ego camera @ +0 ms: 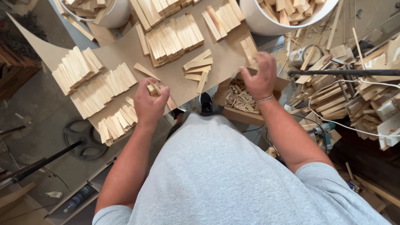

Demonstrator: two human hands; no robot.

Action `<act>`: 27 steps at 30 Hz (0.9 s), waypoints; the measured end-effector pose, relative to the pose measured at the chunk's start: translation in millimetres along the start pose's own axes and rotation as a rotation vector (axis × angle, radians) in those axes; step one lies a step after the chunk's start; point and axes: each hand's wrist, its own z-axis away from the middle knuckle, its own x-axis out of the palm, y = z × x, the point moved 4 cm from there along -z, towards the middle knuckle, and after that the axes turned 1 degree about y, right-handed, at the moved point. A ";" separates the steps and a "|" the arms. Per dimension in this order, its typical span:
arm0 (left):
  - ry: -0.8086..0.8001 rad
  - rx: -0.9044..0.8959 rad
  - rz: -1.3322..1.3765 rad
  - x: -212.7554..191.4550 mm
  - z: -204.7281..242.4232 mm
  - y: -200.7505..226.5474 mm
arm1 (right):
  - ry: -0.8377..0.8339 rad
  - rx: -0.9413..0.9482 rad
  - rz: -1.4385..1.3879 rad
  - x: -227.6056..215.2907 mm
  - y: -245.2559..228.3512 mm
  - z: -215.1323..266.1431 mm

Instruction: Sort and pack small wooden slats into a cardboard box and organize them on a workbench.

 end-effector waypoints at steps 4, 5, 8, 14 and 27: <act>-0.161 -0.175 0.180 1.4 0.8 11.1 | -0.110 -0.134 -0.083 25.3 -64.6 -16.6; -0.199 -0.189 0.203 4.5 1.5 12.2 | -0.229 -0.211 -0.067 33.2 -77.2 -19.0; -0.243 -0.205 0.249 7.9 6.3 20.0 | -0.364 -0.380 -0.016 41.9 -102.0 -31.7; -0.216 -0.252 0.291 -1.9 8.7 10.3 | -0.447 -0.477 0.041 47.9 -108.4 -36.9; -0.150 -0.548 0.527 8.0 54.0 -41.4 | -1.009 1.216 -0.733 96.7 -170.6 16.5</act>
